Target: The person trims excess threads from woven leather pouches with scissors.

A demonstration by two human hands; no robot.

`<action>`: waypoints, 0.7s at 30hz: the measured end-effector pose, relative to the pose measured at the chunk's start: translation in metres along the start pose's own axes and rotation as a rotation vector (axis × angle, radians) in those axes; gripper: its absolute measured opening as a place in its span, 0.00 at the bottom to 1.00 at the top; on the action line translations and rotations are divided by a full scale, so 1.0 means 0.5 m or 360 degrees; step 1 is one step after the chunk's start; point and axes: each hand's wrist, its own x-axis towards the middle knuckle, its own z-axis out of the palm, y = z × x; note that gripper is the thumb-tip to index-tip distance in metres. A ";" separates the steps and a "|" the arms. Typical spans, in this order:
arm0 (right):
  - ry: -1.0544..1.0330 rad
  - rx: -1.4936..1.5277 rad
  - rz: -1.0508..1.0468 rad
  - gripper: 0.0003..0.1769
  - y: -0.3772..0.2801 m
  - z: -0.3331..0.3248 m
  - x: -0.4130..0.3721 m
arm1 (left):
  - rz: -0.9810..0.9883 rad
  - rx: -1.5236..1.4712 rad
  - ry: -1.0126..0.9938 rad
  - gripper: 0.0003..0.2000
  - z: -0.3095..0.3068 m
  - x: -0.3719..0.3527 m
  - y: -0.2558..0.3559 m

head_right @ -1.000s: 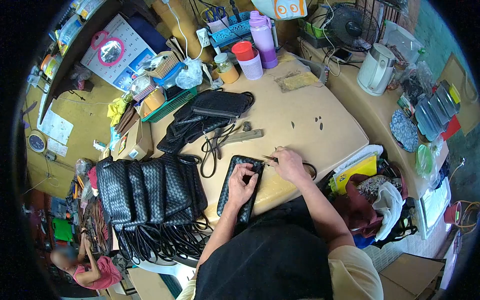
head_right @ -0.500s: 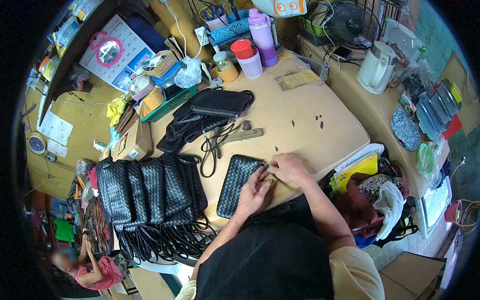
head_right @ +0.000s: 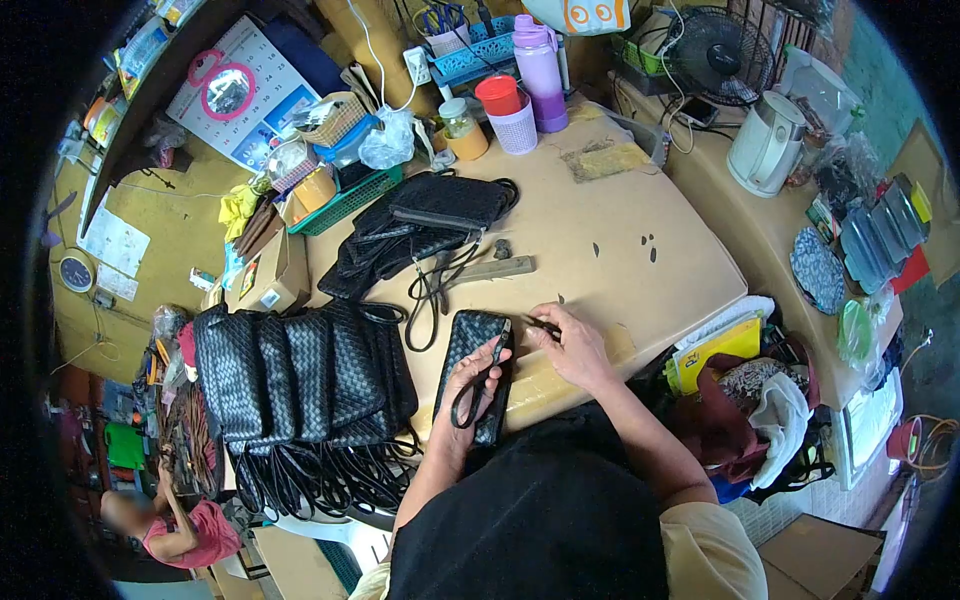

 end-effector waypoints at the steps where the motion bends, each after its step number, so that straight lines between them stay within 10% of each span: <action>1: -0.0001 -0.0002 -0.0001 0.20 0.000 0.003 -0.003 | 0.0001 -0.0002 -0.0001 0.19 -0.006 0.001 0.001; 21: -0.0078 0.0187 -0.0047 0.12 0.022 0.071 0.015 | 0.0024 -0.0188 -0.0180 0.19 -0.012 -0.002 0.000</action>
